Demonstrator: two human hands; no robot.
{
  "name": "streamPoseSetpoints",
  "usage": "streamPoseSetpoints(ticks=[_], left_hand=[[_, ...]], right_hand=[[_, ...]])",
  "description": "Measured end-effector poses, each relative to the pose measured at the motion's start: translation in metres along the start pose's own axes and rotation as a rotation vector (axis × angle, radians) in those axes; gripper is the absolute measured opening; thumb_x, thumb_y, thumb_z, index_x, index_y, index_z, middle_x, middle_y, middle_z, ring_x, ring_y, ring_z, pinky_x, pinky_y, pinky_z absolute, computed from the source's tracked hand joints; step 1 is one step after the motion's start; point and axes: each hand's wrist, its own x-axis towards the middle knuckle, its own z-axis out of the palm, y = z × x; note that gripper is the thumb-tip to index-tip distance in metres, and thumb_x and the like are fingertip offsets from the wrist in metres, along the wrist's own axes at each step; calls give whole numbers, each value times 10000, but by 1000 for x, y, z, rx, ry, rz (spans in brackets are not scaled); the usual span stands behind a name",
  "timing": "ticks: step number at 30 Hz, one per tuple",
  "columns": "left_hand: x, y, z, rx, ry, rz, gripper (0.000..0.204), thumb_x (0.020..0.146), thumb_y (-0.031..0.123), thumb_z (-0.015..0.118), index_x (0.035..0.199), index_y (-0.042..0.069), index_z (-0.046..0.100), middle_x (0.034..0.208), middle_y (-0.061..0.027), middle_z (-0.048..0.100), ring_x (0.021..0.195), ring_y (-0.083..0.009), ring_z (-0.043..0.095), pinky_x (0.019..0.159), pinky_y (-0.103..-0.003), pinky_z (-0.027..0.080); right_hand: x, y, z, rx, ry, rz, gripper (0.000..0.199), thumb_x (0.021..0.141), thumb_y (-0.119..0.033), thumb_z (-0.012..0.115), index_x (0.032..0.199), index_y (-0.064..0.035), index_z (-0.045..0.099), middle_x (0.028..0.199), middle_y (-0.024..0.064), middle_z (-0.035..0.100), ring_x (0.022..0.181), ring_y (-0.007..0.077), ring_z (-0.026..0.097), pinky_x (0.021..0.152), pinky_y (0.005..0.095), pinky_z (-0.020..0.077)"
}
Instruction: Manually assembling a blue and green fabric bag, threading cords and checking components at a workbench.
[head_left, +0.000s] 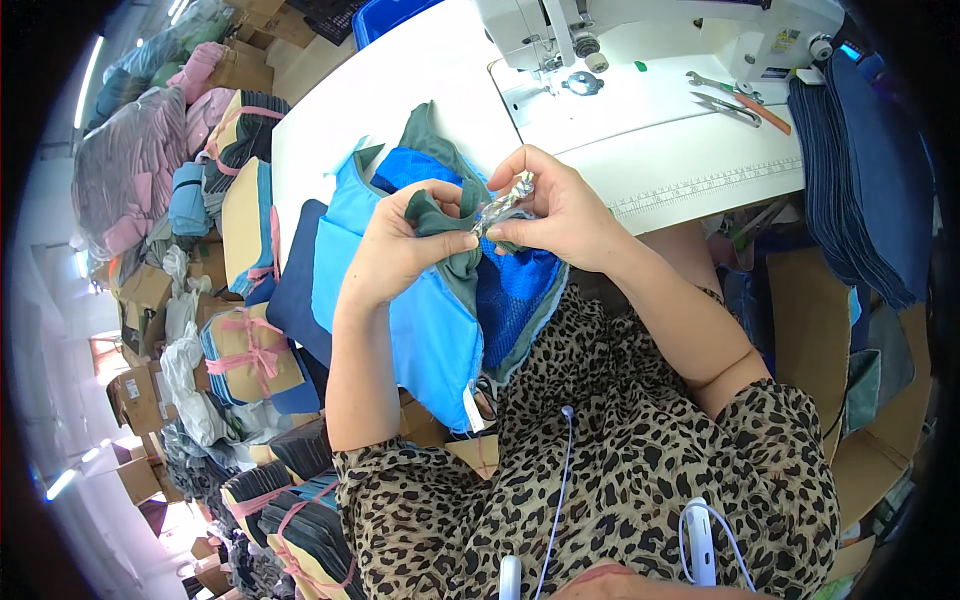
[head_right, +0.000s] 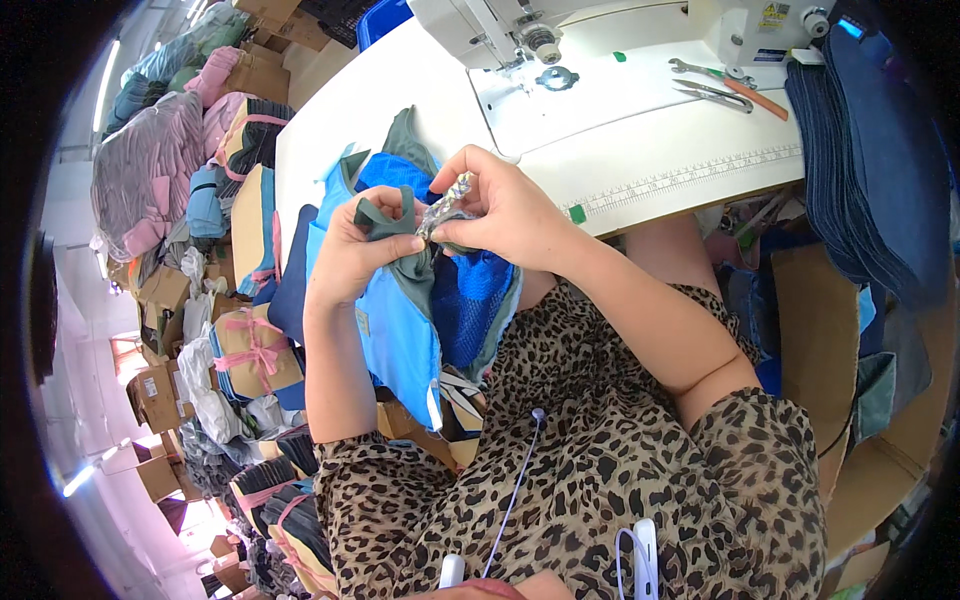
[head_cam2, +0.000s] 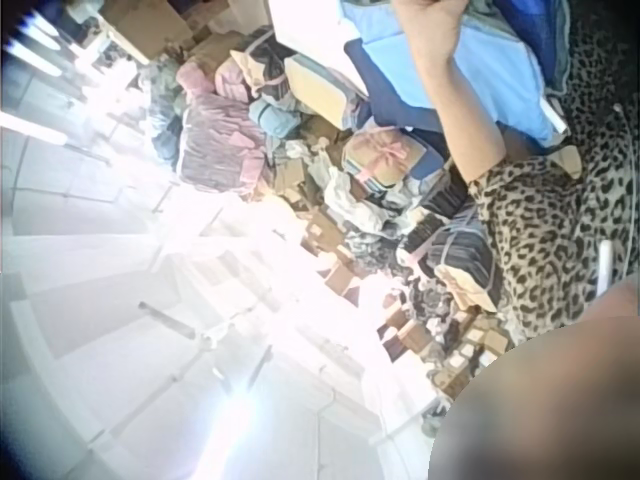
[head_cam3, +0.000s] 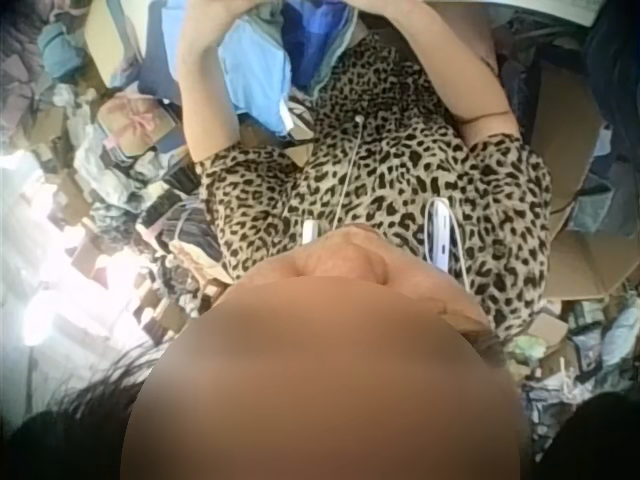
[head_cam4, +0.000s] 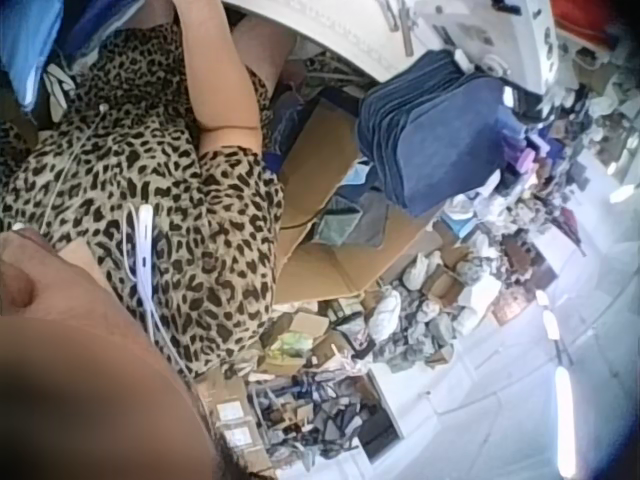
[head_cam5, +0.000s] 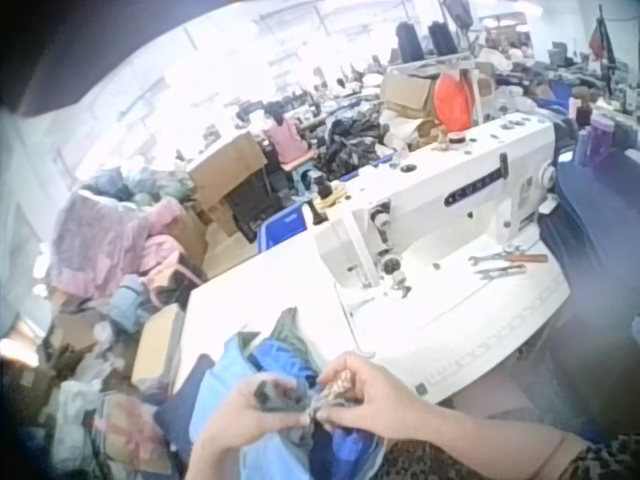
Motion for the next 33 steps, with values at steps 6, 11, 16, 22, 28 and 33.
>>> streamPoseSetpoints(ticks=[6,11,16,22,28,33], left_hand=[[1,-3,-2,47,-59,-31,240,677,-75,702,839,31,560,868,-44,641,774,-99,581,705,-234,478],[3,-6,-2,22,-94,-34,196,696,-64,693,807,36,567,847,-31,621,769,-90,557,695,-228,455],[3,4,4,88,-124,93,143,712,-52,666,776,34,571,799,-20,581,741,-94,522,662,-229,416],[3,-7,-3,174,-261,344,101,761,-62,595,795,33,597,778,-12,553,750,-103,548,652,-223,425],[-5,-3,5,84,-89,216,213,668,-124,653,793,31,577,799,-10,582,789,-99,576,691,-226,452],[-2,-14,0,90,-115,241,202,659,-70,723,786,30,603,815,-41,618,724,-102,566,645,-235,457]], right_hand=[[-2,-11,0,-199,1,29,317,737,-1,671,978,-30,467,789,52,598,697,87,578,598,221,454],[0,-14,-1,-246,-41,38,316,734,4,664,972,-27,458,764,56,596,690,87,571,607,222,453],[1,-9,-2,-88,-2,35,302,746,40,635,979,-22,452,758,57,594,707,96,573,645,230,457],[-8,-5,5,-239,35,-163,278,764,43,605,991,-22,459,825,64,600,801,115,593,754,264,468],[-15,-4,5,-287,34,-202,274,759,35,600,986,-22,458,820,70,599,812,129,602,779,278,469],[-15,-10,3,-388,-8,-159,287,740,44,594,981,-26,454,818,69,599,803,132,599,775,283,473]])
